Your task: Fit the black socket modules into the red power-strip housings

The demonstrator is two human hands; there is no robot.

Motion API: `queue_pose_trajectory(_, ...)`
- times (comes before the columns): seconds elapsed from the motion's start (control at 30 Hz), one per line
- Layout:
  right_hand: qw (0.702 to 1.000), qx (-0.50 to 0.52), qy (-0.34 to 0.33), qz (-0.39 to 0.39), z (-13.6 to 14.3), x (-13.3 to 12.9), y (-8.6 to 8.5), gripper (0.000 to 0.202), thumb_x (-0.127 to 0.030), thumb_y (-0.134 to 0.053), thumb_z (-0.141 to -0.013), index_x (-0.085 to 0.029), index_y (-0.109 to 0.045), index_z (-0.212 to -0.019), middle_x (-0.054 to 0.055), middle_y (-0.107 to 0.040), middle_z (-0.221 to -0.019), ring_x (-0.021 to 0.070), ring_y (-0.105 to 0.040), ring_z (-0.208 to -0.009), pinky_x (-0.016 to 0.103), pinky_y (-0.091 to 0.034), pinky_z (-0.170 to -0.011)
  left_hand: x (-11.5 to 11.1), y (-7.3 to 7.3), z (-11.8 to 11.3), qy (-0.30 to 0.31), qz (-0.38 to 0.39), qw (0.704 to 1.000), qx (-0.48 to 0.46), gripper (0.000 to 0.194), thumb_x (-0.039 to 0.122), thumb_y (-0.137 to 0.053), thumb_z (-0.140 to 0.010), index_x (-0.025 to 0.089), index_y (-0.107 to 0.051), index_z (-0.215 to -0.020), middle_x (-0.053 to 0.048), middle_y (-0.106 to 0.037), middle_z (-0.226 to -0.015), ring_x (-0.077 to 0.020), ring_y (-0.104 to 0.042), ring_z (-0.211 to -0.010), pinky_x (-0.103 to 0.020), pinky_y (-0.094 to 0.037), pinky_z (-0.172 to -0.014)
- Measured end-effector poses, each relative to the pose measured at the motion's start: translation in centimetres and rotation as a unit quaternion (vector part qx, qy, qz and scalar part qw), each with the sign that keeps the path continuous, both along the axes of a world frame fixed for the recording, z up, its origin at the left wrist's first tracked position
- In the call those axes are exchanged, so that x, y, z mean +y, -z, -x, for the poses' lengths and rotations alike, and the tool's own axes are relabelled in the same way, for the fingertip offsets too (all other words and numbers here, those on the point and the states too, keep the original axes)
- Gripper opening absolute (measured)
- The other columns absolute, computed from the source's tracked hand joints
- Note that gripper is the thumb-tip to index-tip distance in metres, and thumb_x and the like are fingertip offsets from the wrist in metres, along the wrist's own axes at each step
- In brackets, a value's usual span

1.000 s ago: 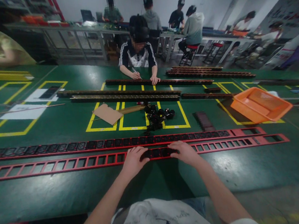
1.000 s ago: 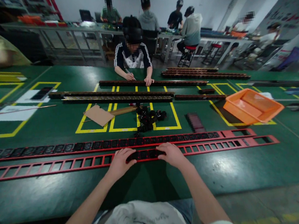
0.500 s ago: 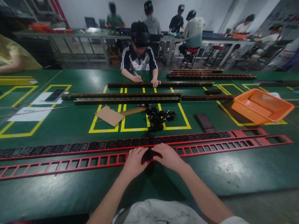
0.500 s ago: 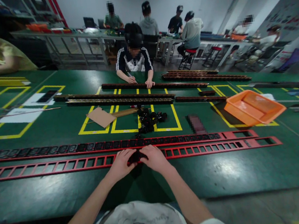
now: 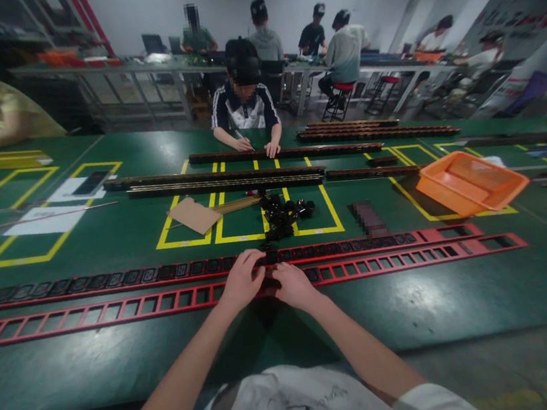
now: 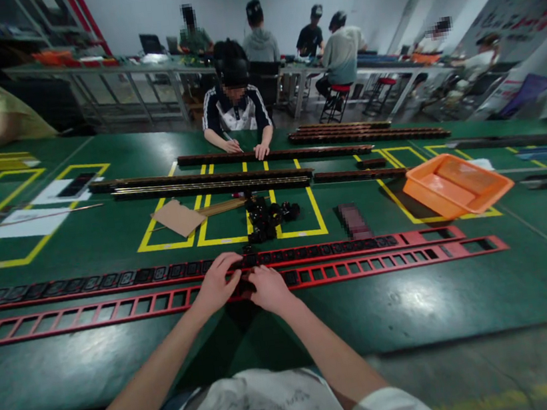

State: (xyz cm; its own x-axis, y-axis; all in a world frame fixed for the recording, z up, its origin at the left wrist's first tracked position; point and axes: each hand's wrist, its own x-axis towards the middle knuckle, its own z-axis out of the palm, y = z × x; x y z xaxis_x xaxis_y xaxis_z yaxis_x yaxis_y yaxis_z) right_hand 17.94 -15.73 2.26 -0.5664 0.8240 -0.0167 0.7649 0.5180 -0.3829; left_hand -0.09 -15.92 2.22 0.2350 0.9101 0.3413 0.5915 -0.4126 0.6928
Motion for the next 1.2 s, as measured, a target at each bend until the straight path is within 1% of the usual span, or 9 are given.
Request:
queue_pose_trajectory(0.13, 1.000, 0.019, -0.002, -0.017, -0.3, -0.2, 0.5, 0.034, -0.037, -0.070, -0.084, -0.022, -0.067, -0.114, 0.007, -0.067, -0.105, 0.0231, -0.059, -0.102, 0.036, -0.045, -0.092, 5.1, -0.2, -0.3, -0.003, -0.019, 0.999, 0.041, 0.027, 0.018, -0.049, -0.087, 0.022, -0.058, -0.112, -0.006, -0.056, -0.116, -0.0206, -0.055, -0.114, -0.040, -0.046, -0.104)
queue_pose_trajectory(0.23, 0.997, 0.059, -0.013, -0.041, -0.5, -0.4, 1.1, 0.037, -0.037, -0.070, -0.085, -0.021, -0.066, -0.118, 0.006, -0.067, -0.114, 0.0224, -0.058, -0.108, 0.037, -0.043, -0.097, 8.8, 0.3, -0.6, 0.003, -0.022, 0.998, 0.056, 0.030, 0.019, -0.051, -0.086, 0.020, -0.058, -0.115, -0.008, -0.054, -0.118, -0.0211, -0.054, -0.115, -0.039, -0.044, -0.106)
queue_pose_trajectory(0.3, 0.996, 0.071, -0.013, -0.045, -0.6, -0.5, 1.4, 0.037, -0.036, -0.071, -0.085, -0.022, -0.065, -0.119, 0.006, -0.067, -0.116, 0.0222, -0.058, -0.109, 0.037, -0.043, -0.096, 11.0, 0.7, -1.0, 0.008, -0.023, 0.997, 0.067, 0.036, 0.019, -0.052, -0.085, 0.019, -0.056, -0.120, -0.009, -0.053, -0.122, -0.0219, -0.052, -0.117, -0.039, -0.043, -0.107)
queue_pose_trajectory(0.43, 0.997, 0.065, -0.011, -0.043, -0.6, -0.4, 1.6, 0.038, -0.038, -0.071, -0.085, -0.023, -0.065, -0.119, 0.005, -0.067, -0.117, 0.0224, -0.058, -0.109, 0.037, -0.044, -0.093, 14.9, 1.5, -1.8, 0.019, -0.014, 0.995, 0.099, 0.047, 0.017, -0.053, -0.082, 0.020, -0.054, -0.129, -0.011, -0.047, -0.133, -0.0259, -0.049, -0.123, -0.043, -0.040, -0.110)
queue_pose_trajectory(0.57, 0.997, 0.060, -0.016, -0.043, -0.7, -0.4, 1.7, 0.038, -0.037, -0.070, -0.085, -0.024, -0.064, -0.120, 0.005, -0.067, -0.117, 0.0221, -0.058, -0.108, 0.037, -0.044, -0.093, 17.7, 2.2, -2.6, 0.035, 0.005, 0.991, 0.126, 0.053, 0.010, -0.053, -0.077, 0.022, -0.057, -0.128, -0.010, -0.048, -0.134, -0.0268, -0.051, -0.120, -0.042, -0.042, -0.107)
queue_pose_trajectory(0.67, 0.997, 0.054, -0.016, -0.045, -0.8, -0.3, 1.8, 0.039, -0.034, -0.070, -0.083, -0.024, -0.065, -0.121, 0.005, -0.068, -0.115, 0.0222, -0.059, -0.106, 0.036, -0.044, -0.092, 19.0, 2.8, -2.9, 0.047, 0.016, 0.989, 0.139, 0.051, 0.009, -0.055, -0.075, 0.022, -0.061, -0.124, -0.010, -0.050, -0.133, -0.0265, -0.052, -0.117, -0.041, -0.043, -0.105)
queue_pose_trajectory(0.8, 0.997, 0.053, -0.015, -0.045, -0.7, -0.3, 1.9, 0.040, -0.033, -0.071, -0.082, -0.025, -0.065, -0.121, 0.004, -0.068, -0.114, 0.0221, -0.059, -0.104, 0.036, -0.044, -0.090, 19.7, 3.2, -2.9, 0.056, 0.028, 0.987, 0.146, 0.046, 0.011, -0.058, -0.075, 0.021, -0.063, -0.119, -0.009, -0.058, -0.121, -0.0243, -0.056, -0.112, -0.039, -0.044, -0.102)
queue_pose_trajectory(1.03, 0.997, 0.060, -0.011, -0.037, -0.7, -0.3, 1.8, 0.039, -0.034, -0.071, -0.083, -0.025, -0.065, -0.120, 0.003, -0.068, -0.118, 0.0215, -0.059, -0.108, 0.037, -0.044, -0.093, 19.5, 3.5, -1.7, 0.021, 0.036, 0.990, 0.135, 0.035, 0.020, -0.063, -0.077, 0.022, -0.065, -0.111, -0.007, -0.065, -0.110, -0.0241, -0.059, -0.105, -0.038, -0.046, -0.098)
queue_pose_trajectory(1.2, 0.997, 0.066, -0.013, -0.033, -0.8, -0.3, 1.6, 0.041, -0.039, -0.071, -0.084, -0.024, -0.064, -0.122, 0.004, -0.068, -0.120, 0.0214, -0.059, -0.110, 0.038, -0.044, -0.095, 19.0, 3.2, -1.0, -0.001, 0.040, 0.994, 0.099, 0.028, 0.023, -0.066, -0.075, 0.022, -0.067, -0.103, -0.006, -0.070, -0.104, -0.0249, -0.062, -0.100, -0.039, -0.047, -0.095)
